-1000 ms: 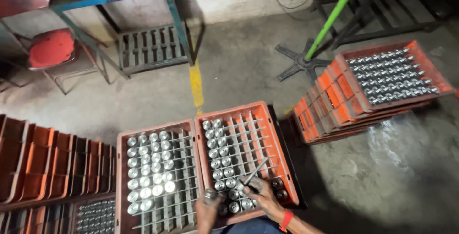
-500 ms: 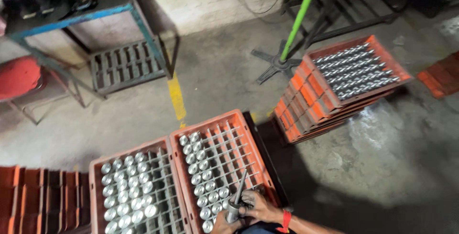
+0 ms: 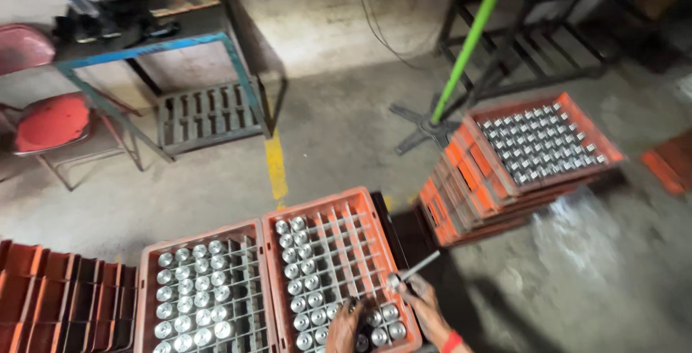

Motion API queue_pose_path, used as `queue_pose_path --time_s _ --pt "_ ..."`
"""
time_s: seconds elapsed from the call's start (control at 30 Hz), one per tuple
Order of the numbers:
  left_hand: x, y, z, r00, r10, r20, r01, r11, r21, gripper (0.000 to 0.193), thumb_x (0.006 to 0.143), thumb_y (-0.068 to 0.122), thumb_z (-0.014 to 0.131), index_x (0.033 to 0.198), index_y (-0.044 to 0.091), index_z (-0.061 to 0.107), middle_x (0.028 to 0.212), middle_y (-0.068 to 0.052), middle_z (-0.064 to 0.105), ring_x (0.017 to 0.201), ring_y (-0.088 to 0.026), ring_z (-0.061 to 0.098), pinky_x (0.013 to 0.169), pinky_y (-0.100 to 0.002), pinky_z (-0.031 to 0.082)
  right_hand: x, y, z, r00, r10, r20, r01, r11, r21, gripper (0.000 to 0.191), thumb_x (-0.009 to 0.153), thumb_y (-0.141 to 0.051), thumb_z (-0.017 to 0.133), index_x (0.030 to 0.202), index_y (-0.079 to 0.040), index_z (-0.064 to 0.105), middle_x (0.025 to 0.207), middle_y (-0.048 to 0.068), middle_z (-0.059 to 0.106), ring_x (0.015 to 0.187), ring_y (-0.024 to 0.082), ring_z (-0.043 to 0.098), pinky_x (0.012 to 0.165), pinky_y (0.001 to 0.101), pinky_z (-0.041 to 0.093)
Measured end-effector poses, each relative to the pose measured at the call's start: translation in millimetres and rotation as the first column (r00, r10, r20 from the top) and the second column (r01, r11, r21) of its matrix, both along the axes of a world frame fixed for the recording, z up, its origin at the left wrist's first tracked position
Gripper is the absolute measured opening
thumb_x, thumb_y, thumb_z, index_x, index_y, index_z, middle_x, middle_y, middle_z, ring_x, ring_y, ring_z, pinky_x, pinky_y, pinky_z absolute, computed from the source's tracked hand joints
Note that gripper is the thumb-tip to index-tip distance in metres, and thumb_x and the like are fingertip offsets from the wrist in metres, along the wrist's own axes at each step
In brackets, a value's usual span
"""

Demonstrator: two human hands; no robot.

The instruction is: The person transfers small cylindrical metal parts from one orange crate to another using a metal tool. They repeatedly pick up parts and place them into slots in the second crate, then move the filled crate aside and bring a new empty crate into view.

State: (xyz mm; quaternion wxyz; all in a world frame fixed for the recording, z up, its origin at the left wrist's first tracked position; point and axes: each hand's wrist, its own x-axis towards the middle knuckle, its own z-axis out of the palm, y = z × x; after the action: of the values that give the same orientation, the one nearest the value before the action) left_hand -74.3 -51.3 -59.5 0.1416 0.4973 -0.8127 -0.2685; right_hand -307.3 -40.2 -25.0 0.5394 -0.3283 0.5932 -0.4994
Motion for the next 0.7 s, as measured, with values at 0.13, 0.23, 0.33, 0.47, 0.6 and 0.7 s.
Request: queue_pose_path --time_s 0.13,0.23,0.33,0.47,0.6,0.7 --pt "12.2 4.2 3.8 0.976 0.171 -0.134 -0.162 0.984 0.075 0.053 0.088 0.001 0.053 0.141 0.009 0.052 0.142 -0.027 0.054 0.123 -0.045 0.058 0.1 -0.048 0.05 13.3 9.6 2.2 0.993 0.088 0.084 -0.084 0.995 -0.048 0.032 0.092 -0.017 0.071 0.118 0.002 0.07 0.11 0.009 0.074 0.105 0.017 0.064 0.094 0.0319 0.049" --pt "23.3 9.7 6.4 0.952 0.189 -0.242 -0.181 0.982 0.057 0.055 0.087 0.001 0.059 0.141 0.009 0.053 0.141 -0.025 0.056 0.123 -0.044 0.059 0.101 -0.046 0.05 33.5 3.3 3.7 0.982 0.165 -0.095 -0.164 0.986 0.014 0.035 0.089 -0.021 0.074 0.116 0.002 0.072 0.111 0.009 0.077 0.106 0.017 0.067 0.093 0.0318 0.052" --pt "38.8 14.5 9.0 0.848 0.326 -0.418 -0.342 0.939 0.038 0.046 0.088 0.007 0.073 0.132 0.011 0.06 0.135 -0.022 0.06 0.119 -0.042 0.062 0.098 -0.045 0.05 67.7 -9.3 11.5 0.954 0.297 -0.036 -0.298 0.954 -0.032 0.041 0.087 -0.023 0.077 0.119 0.001 0.07 0.115 0.006 0.077 0.111 0.016 0.068 0.097 0.0317 0.052" --pt "119.7 24.7 14.0 0.787 0.519 -0.334 -0.607 0.749 -0.266 0.051 0.071 0.004 0.077 0.12 0.014 0.07 0.113 -0.017 0.074 0.103 -0.04 0.068 0.089 -0.047 0.053 131.3 9.2 28.7 0.553 0.727 0.408 -0.702 0.67 -0.241 0.055 0.083 -0.02 0.075 0.133 -0.012 0.053 0.123 0.006 0.066 0.108 0.019 0.065 0.093 0.0356 0.054" --pt "250.1 20.2 20.7 0.688 0.725 -0.038 -0.652 0.594 -0.471 0.047 0.078 0.027 0.079 0.121 0.011 0.068 0.12 -0.03 0.064 0.101 -0.048 0.065 0.089 -0.055 0.052 187.1 25.0 35.4 0.432 0.723 0.54 -0.729 0.632 -0.262 0.049 0.085 -0.02 0.075 0.129 -0.008 0.057 0.121 0.007 0.069 0.108 0.018 0.066 0.094 0.0345 0.054" --pt "308.5 32.6 32.6 0.524 0.848 0.08 -0.704 0.484 -0.521 0.063 0.061 0.029 0.081 0.123 0.02 0.067 0.135 -0.026 0.056 0.122 -0.049 0.058 0.109 -0.059 0.046 174.7 15.6 31.5 0.573 0.682 0.454 -0.683 0.704 -0.195 0.045 0.086 -0.02 0.075 0.125 -0.004 0.061 0.12 0.008 0.071 0.107 0.018 0.067 0.095 0.0337 0.053"
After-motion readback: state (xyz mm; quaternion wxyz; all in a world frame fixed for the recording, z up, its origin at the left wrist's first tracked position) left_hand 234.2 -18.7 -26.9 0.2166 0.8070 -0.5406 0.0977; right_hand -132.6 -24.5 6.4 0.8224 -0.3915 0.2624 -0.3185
